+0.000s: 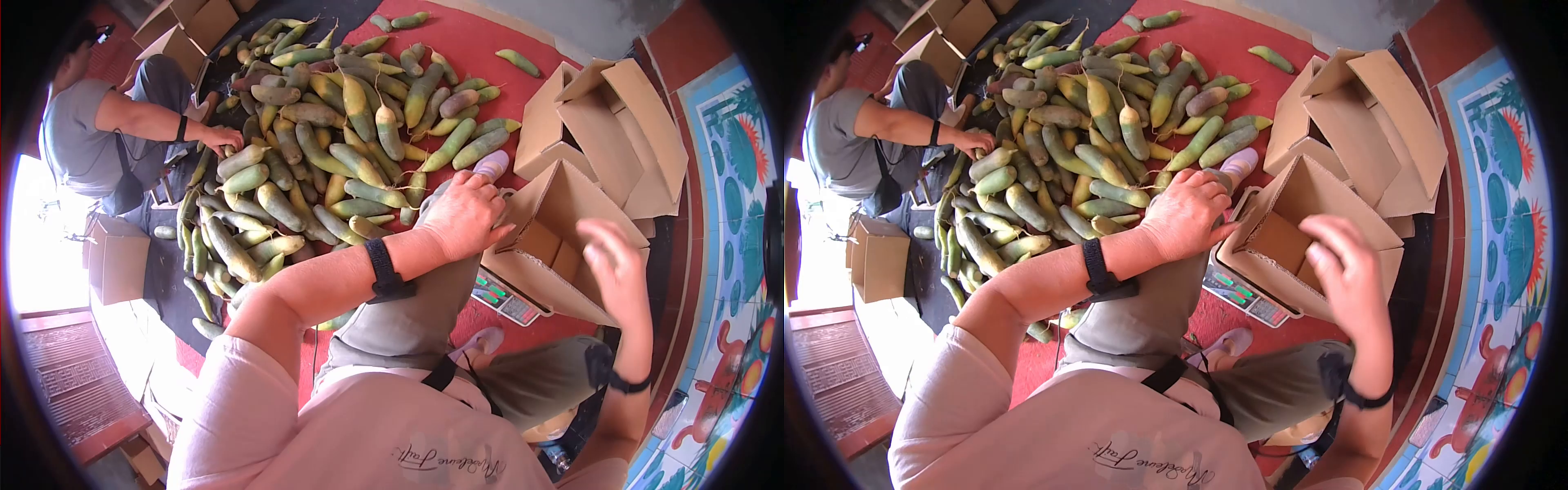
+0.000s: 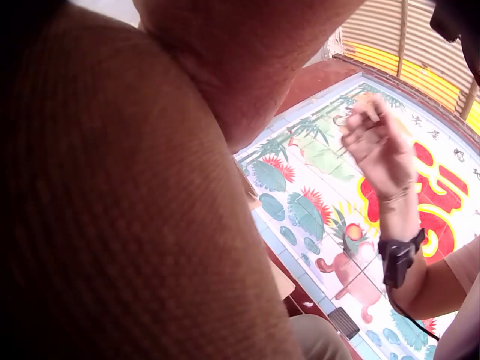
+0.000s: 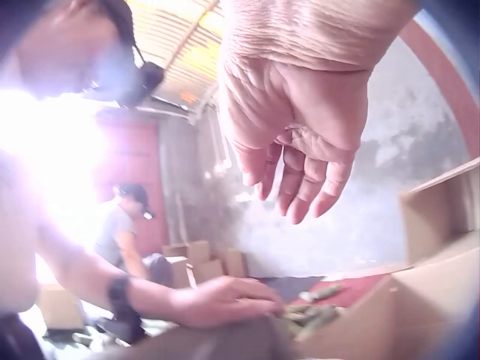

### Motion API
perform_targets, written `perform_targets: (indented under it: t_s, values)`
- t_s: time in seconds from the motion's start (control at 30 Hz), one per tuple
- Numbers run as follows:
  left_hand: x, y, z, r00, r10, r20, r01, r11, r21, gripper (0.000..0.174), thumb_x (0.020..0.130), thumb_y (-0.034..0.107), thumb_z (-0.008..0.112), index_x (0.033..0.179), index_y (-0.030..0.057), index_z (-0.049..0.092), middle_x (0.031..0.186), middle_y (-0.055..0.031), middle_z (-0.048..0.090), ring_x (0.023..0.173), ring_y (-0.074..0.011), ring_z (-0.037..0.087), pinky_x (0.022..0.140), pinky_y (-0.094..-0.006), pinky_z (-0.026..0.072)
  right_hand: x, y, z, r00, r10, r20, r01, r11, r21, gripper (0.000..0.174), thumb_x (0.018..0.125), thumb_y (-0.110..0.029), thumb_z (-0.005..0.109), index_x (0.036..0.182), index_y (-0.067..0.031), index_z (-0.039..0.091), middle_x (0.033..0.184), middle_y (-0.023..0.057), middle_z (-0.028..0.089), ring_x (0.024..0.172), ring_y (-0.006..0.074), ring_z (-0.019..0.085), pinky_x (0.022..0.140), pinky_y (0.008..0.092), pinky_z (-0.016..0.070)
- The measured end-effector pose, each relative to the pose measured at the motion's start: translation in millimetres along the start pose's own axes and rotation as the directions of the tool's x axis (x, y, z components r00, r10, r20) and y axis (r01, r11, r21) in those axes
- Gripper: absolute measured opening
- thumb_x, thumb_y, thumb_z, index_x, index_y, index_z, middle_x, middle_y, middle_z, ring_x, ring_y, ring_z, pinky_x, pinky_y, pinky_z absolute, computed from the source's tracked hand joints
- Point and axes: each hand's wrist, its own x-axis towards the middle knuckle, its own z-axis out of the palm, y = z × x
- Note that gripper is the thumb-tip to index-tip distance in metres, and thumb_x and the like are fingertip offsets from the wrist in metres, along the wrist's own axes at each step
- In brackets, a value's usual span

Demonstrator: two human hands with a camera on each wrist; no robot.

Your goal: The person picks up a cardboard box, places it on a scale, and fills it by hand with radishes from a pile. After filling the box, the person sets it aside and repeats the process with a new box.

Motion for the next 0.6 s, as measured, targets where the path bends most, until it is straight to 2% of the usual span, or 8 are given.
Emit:
perform_targets:
  t_s: [0.1, 0.2, 0.23, 0.3, 0.33, 0.4, 0.53, 0.6]
  values:
    - [0.7, 3.4, -1.4, 0.999, -0.015, 0.032, 0.014, 1.0, 0.022, 0.031, 0.075, 0.035, 0.062, 0.084, 0.0053, 0.063, 0.095, -0.0069, 0.06, 0.099, -0.0234, 0.051, 0.089, -0.0367, 0.0374, -14.0, -69.8, 2.3, 0.95, -0.256, 0.18, 0.193, 0.932, 0.308, 0.023, 0.078, -0.006, 0.06, 0.101, -0.0024, 0.063, 0.098, 0.0114, 0.061, 0.087, 0.0246, 0.06, 0.076, 0.0342, 0.0486]
    - [0.1, 4.3, 3.1, 1.0, -0.008, -0.001, 0.008, 1.0, 0.03, 0.032, 0.076, 0.036, 0.061, 0.084, 0.0052, 0.063, 0.095, -0.007, 0.06, 0.1, -0.0232, 0.051, 0.089, -0.0364, 0.0374, -19.5, -109.2, 10.7, 0.699, -0.66, 0.276, 0.444, 0.703, 0.556, 0.029, 0.08, -0.008, 0.058, 0.108, -0.0077, 0.06, 0.103, 0.009, 0.058, 0.087, 0.0234, 0.06, 0.075, 0.0335, 0.0494]
    - [0.2, 5.3, 3.0, 1.0, 0.001, -0.008, 0.0, 1.0, 0.029, 0.032, 0.076, 0.036, 0.061, 0.084, 0.0052, 0.063, 0.095, -0.007, 0.06, 0.1, -0.0232, 0.051, 0.089, -0.0364, 0.0374, -22.1, -114.8, 18.1, 0.622, -0.731, 0.28, 0.405, 0.607, 0.683, 0.029, 0.084, -0.009, 0.055, 0.112, -0.0085, 0.057, 0.109, 0.0101, 0.053, 0.09, 0.0234, 0.058, 0.075, 0.0334, 0.0493]
    - [-0.7, 6.7, 2.4, 1.0, -0.005, -0.018, 0.006, 1.0, 0.029, 0.032, 0.077, 0.036, 0.061, 0.084, 0.0051, 0.063, 0.095, -0.0071, 0.06, 0.101, -0.0234, 0.051, 0.089, -0.0365, 0.0375, -22.0, -130.0, 29.0, 0.567, -0.719, 0.401, 0.095, 0.54, 0.836, 0.025, 0.086, -0.009, 0.052, 0.111, -0.0083, 0.06, 0.112, 0.0131, 0.056, 0.094, 0.0243, 0.059, 0.078, 0.0316, 0.0486]
    - [-0.8, 7.3, 2.5, 1.0, -0.004, -0.022, 0.005, 0.999, 0.033, 0.031, 0.077, 0.035, 0.061, 0.085, 0.0049, 0.063, 0.095, -0.0073, 0.06, 0.101, -0.0239, 0.051, 0.089, -0.0367, 0.0376, -26.8, -136.1, 39.2, 0.571, -0.717, 0.401, 0.1, 0.546, 0.832, 0.025, 0.086, -0.009, 0.052, 0.111, -0.0083, 0.06, 0.112, 0.0131, 0.056, 0.094, 0.0243, 0.059, 0.078, 0.0316, 0.0486]
    - [-0.9, 8.8, 2.6, 1.0, 0.004, -0.031, -0.003, 1.0, 0.026, 0.031, 0.077, 0.034, 0.061, 0.085, 0.0048, 0.063, 0.095, -0.0074, 0.06, 0.101, -0.024, 0.051, 0.089, -0.0367, 0.0378, -40.6, -144.4, 58.2, 0.635, -0.772, 0.009, 0.246, 0.213, 0.946, 0.021, 0.089, -0.007, 0.052, 0.107, -0.0089, 0.062, 0.104, 0.0117, 0.056, 0.086, 0.0264, 0.059, 0.071, 0.0309, 0.0503]
    - [-1.8, 10.9, 4.5, 0.998, 0.015, -0.054, -0.013, 0.999, 0.031, 0.031, 0.076, 0.034, 0.061, 0.085, 0.0041, 0.062, 0.095, -0.0081, 0.06, 0.1, -0.0247, 0.051, 0.088, -0.0373, 0.0386, -41.0, -153.3, 54.7, 0.65, -0.759, -0.025, 0.18, 0.123, 0.976, 0.02, 0.087, -0.004, 0.052, 0.105, -0.0058, 0.062, 0.102, 0.0121, 0.057, 0.083, 0.0244, 0.06, 0.069, 0.0308, 0.0501]
    - [-1.9, 10.8, 4.3, 0.998, 0.02, -0.064, -0.017, 0.999, 0.049, 0.031, 0.076, 0.034, 0.061, 0.085, 0.0039, 0.062, 0.094, -0.0089, 0.06, 0.099, -0.025, 0.052, 0.088, -0.0375, 0.0387, -39.1, -155.7, 50.8, 0.611, -0.791, -0.028, 0.133, 0.068, 0.989, 0.021, 0.086, -0.001, 0.054, 0.105, -0.0041, 0.062, 0.101, 0.013, 0.057, 0.082, 0.0247, 0.06, 0.069, 0.0303, 0.0499]
